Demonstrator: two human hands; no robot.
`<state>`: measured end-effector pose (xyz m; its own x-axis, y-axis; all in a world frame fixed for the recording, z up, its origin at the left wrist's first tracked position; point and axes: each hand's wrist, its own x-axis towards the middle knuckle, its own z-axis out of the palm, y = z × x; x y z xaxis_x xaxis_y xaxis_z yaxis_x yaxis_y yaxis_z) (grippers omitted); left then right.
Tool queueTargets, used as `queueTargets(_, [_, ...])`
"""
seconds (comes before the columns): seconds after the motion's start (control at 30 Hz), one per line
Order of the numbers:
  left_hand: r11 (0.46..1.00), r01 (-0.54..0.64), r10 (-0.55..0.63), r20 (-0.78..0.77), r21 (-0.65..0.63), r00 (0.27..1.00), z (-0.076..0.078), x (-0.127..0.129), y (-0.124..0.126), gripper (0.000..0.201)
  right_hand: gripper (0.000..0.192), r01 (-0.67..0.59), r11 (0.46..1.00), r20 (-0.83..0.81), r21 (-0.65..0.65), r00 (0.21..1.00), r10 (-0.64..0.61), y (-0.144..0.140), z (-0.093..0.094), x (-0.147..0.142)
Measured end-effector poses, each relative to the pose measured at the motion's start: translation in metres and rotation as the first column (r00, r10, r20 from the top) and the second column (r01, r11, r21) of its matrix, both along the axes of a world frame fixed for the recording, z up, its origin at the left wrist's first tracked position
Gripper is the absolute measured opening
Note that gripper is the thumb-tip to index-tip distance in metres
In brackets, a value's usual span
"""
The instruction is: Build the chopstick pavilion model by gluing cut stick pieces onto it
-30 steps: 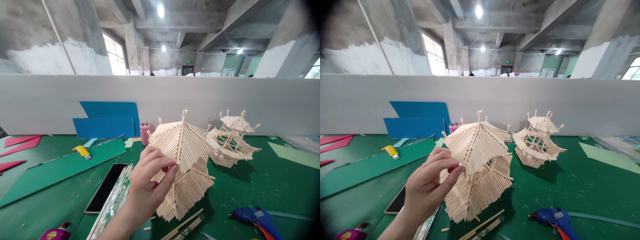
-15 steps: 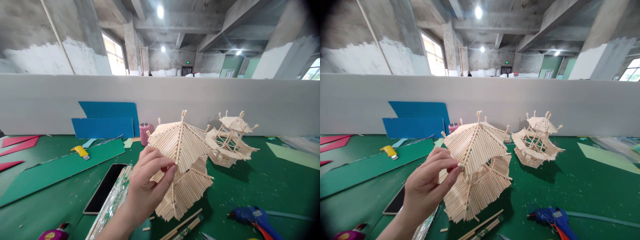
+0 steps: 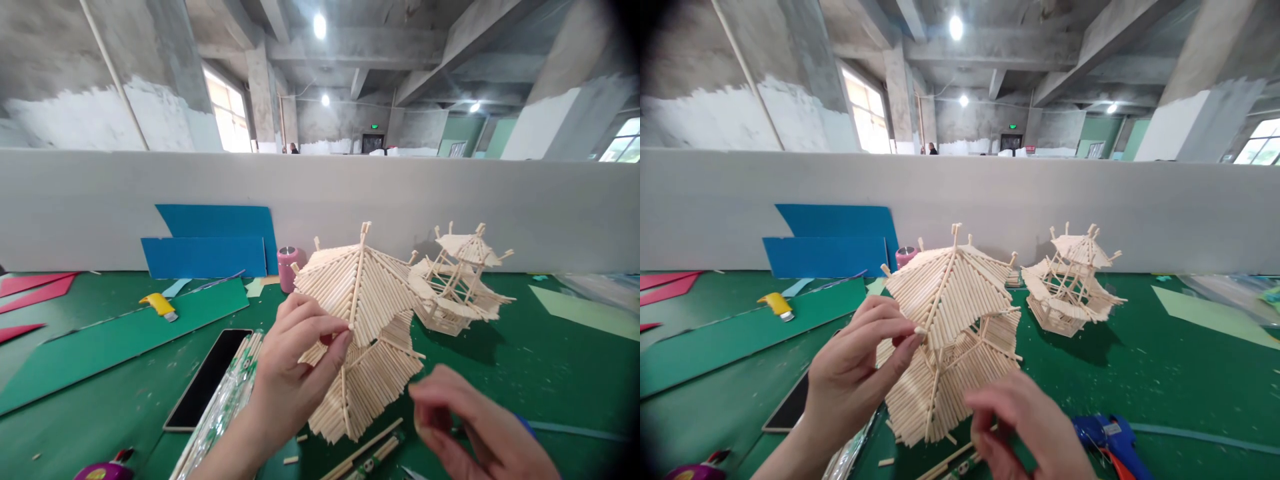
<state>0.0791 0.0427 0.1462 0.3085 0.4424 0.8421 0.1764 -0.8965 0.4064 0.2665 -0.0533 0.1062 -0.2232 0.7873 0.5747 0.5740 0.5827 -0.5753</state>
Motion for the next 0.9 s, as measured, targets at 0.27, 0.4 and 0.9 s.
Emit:
queueTargets(0.27, [1.0, 0.004, -0.004, 0.0, -0.015, 1.0, -0.002, -0.002, 0.0, 0.018, 0.03, -0.046, 0.996, -0.355, 0.072, 0.932, 0.069, 0.051, 0.057, -0.027])
queueTargets(0.4, [1.0, 0.004, -0.004, 0.004, -0.003, 1.0, -0.001, -0.002, -0.001, 0.018, 0.029, -0.117, 0.992, -0.348, 0.038, 0.93, 0.123, 0.06, 0.06, -0.035])
queueTargets(0.9, [1.0, -0.01, 0.01, 0.006, -0.007, 1.0, 0.001, -0.001, 0.0, 0.015, 0.027, -0.226, 0.973, -0.391, -0.043, 0.9, 0.191, 0.067, 0.055, -0.034])
